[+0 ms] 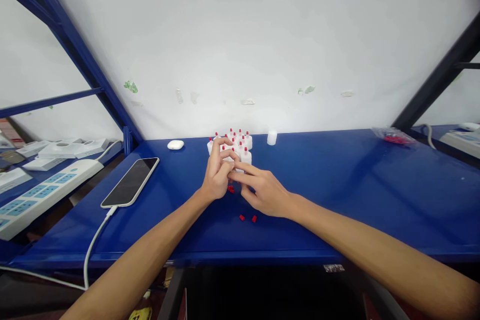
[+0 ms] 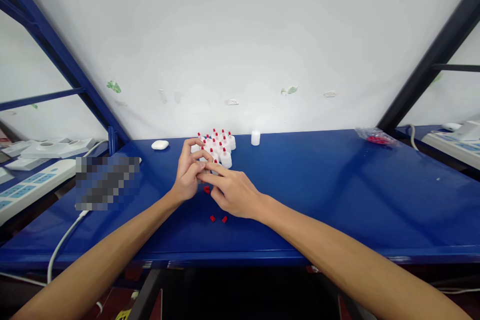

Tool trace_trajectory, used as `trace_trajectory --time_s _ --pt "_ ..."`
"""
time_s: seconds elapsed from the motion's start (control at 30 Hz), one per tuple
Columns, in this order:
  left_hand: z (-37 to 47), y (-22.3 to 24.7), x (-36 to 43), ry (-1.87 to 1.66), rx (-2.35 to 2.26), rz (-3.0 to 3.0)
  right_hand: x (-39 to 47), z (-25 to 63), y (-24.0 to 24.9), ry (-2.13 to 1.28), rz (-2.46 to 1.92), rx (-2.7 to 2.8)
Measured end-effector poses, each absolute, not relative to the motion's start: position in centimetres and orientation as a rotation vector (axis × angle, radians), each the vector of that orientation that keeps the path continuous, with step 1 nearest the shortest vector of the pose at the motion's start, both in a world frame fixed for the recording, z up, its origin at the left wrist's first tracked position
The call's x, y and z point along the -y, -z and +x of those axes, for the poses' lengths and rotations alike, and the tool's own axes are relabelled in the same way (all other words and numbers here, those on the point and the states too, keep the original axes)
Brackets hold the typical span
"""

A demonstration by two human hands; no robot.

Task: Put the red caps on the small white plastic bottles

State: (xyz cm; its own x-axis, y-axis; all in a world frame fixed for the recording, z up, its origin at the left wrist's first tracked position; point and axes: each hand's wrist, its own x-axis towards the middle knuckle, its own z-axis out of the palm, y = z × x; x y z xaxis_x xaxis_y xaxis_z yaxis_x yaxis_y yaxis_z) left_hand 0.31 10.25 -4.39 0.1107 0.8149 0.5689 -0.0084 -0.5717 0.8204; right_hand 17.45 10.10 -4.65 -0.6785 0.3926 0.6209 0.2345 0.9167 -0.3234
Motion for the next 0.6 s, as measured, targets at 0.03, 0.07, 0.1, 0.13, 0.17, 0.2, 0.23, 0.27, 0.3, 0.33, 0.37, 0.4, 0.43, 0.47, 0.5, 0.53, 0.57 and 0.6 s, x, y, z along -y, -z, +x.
trace_trajectory --time_s 0.03,0.07,0.1,0.13,0.17,0.2,0.23,0.27,0.3,0.33,0.37,0.4,0.43,0.47,0.5,0.53,0.57,0.6 --pt "0.3 4.4 -10.3 -1.547 -0.781 1.727 -10.1 17.4 4.6 -0.276 -0.448 2.365" --pt "0.3 4.5 -10.3 -1.558 -0.778 1.749 -10.1 17.3 4.6 -0.272 -0.452 2.369" --pt "0.2 4.5 -10.4 -1.572 -0.791 1.771 -10.2 17.3 4.6 -0.266 -0.46 2.352" --pt "0.1 4.4 -10.5 -1.59 -0.827 1.794 -10.3 17.3 4.6 -0.257 -0.478 2.316" --pt "-0.1 4.4 -10.6 -1.617 -0.89 1.817 -10.6 17.3 4.6 -0.246 -0.506 2.269" --pt "-0.4 4.3 -10.7 -1.646 -0.977 1.842 -10.8 17.4 4.6 -0.229 -0.547 2.224" --pt "-0.6 4.3 -10.8 -1.677 -1.072 1.864 -11.1 17.5 4.6 -0.207 -0.597 2.192" --pt "-0.9 4.2 -11.0 -1.699 -1.159 1.883 -11.4 17.7 4.5 -0.183 -0.652 2.18" --pt "-1.2 4.1 -11.1 -1.71 -1.223 1.896 -11.7 17.8 4.5 -0.158 -0.705 2.193" --pt "-1.4 4.1 -11.2 -1.712 -1.266 1.901 -11.9 17.9 4.5 -0.132 -0.749 2.227" --pt "-1.6 4.1 -11.3 -1.709 -1.294 1.895 -12.1 18.0 4.5 -0.107 -0.783 2.274" --pt "-1.7 4.0 -11.4 -1.707 -1.315 1.885 -12.1 18.0 4.6 -0.087 -0.806 2.327" --pt "-1.8 4.0 -11.5 -1.705 -1.332 1.874 -12.1 18.0 4.5 -0.071 -0.823 2.381" --pt "-1.8 4.0 -11.5 -1.701 -1.348 1.864 -12.0 17.9 4.5 -0.057 -0.837 2.428" --pt "-1.8 4.0 -11.5 -1.693 -1.356 1.856 -11.9 17.8 4.5 -0.046 -0.851 2.468" --pt "-1.8 4.0 -11.5 -1.681 -1.356 1.853 -11.7 17.7 4.5 -0.037 -0.864 2.496" --pt "-1.7 4.0 -11.5 -1.666 -1.347 1.851 -11.5 17.6 4.4 -0.029 -0.872 2.511" --pt "-1.7 4.1 -11.4 -1.654 -1.33 1.846 -11.5 17.5 4.3 -0.019 -0.875 2.51"
